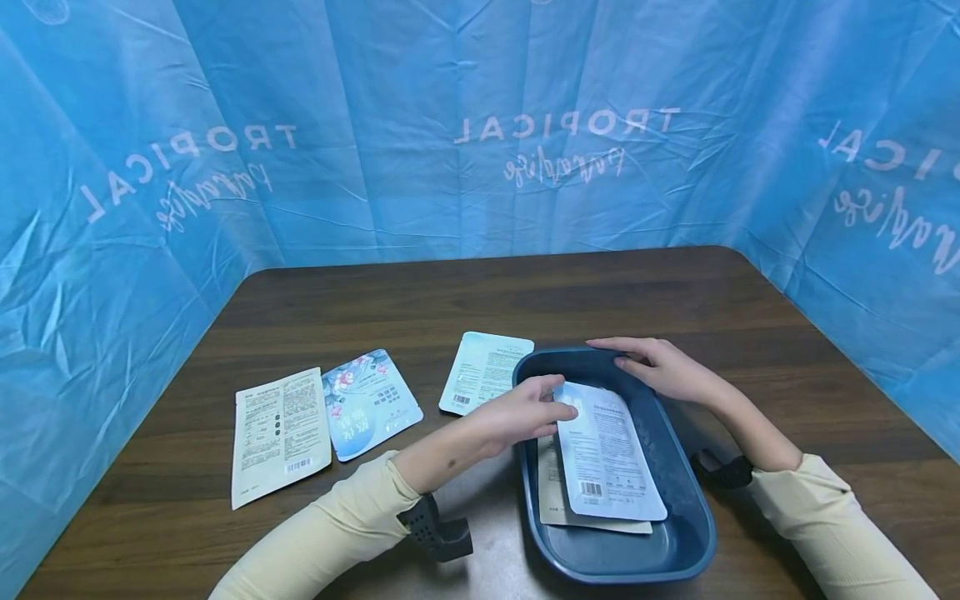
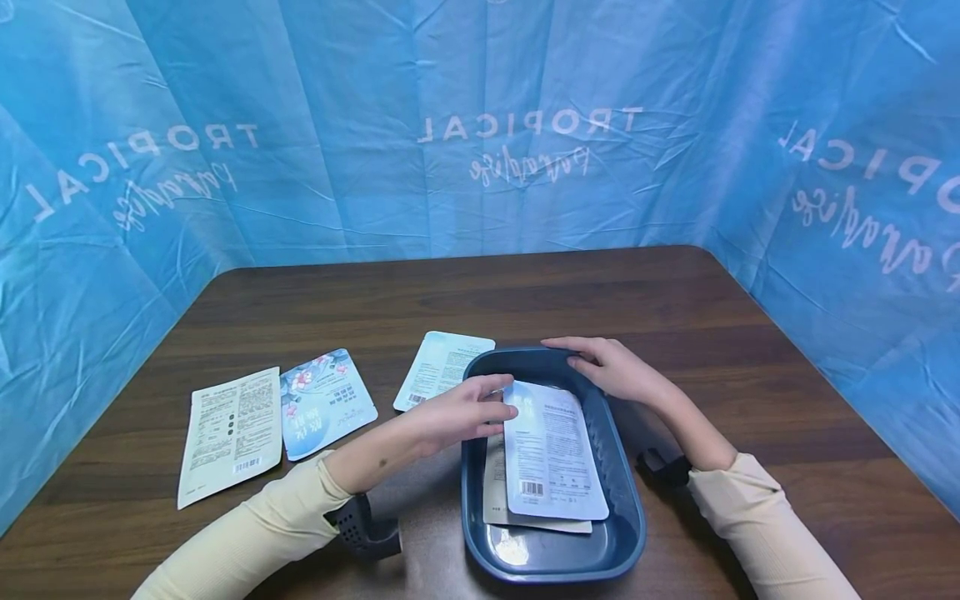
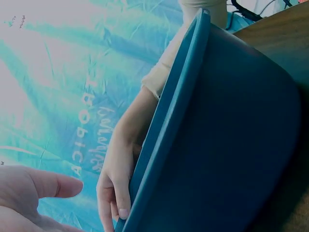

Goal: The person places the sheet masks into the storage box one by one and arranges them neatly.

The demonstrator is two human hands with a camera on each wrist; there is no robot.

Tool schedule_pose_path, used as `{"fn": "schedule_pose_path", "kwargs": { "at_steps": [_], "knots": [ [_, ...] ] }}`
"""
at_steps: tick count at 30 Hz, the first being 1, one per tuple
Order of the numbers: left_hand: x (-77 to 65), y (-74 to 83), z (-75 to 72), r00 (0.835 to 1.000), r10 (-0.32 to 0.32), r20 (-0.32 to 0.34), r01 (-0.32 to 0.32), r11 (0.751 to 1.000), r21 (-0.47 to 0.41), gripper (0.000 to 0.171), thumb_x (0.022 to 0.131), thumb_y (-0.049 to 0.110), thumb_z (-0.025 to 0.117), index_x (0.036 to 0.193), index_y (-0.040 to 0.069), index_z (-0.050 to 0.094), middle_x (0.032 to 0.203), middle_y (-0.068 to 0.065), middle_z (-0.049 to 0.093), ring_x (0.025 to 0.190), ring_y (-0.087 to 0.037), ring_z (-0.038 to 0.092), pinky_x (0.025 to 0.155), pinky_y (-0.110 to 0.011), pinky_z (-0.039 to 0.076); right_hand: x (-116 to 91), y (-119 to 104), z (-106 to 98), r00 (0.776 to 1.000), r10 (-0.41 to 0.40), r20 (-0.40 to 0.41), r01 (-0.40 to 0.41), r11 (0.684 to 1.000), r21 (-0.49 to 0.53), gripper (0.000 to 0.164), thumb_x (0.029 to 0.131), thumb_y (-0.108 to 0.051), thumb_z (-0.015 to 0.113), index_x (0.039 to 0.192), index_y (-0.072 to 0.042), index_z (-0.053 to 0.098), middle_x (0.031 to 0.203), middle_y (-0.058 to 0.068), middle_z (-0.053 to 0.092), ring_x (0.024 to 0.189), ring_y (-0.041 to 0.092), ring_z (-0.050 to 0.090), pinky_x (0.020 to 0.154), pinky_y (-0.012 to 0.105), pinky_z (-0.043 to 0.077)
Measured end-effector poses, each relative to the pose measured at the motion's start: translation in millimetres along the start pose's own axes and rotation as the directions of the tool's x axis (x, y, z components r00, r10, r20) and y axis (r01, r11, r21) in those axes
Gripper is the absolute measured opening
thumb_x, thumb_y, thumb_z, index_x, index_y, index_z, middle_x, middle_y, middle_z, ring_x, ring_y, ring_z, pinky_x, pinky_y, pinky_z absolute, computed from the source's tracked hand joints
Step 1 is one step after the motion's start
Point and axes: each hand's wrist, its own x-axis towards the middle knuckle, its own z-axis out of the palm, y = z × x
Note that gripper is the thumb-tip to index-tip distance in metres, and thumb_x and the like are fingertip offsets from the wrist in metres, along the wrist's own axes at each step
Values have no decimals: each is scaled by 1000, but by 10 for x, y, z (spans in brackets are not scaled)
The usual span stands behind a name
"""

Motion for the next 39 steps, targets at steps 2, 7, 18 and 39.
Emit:
{"fn": "schedule_pose_path", "kwargs": {
  "at_steps": [2,7,18,39],
  "knots": [
    [3,0,4,1000,5,-9,-5,1000,11,61,95,13,53,146,-3,22,150,-16,22,133,-30,28,101,-41,33,0,4,0,1000,-2,-1,2,1000,-1,40,95,3,48,135,-4,49,132,14,51,109,27,53,83,45,42],
    [4,-8,10,999,21,-38,-17,994,111,61,95,17,54,146,-1,24,152,-14,19,137,-29,18,105,-44,24,2,10,0,1000,-2,1,2,1000,10,41,95,4,48,135,-3,49,131,15,51,113,30,53,88,50,42],
    [-48,15,22,997,67,-35,-59,977,204,63,93,19,56,147,7,26,154,-7,15,139,-23,9,108,-49,12,4,-3,2,1000,10,4,-10,1000,27,41,95,3,48,135,-3,49,133,16,50,118,34,48,92,54,39],
    [-321,233,-1111,882,423,-207,-337,874,350,44,94,6,54,136,2,44,126,-16,53,108,-27,55,90,-41,44,-5,-18,-6,1000,18,2,-18,1000,12,40,96,2,48,135,-3,48,132,15,51,117,33,50,92,53,39]
  ]
}}
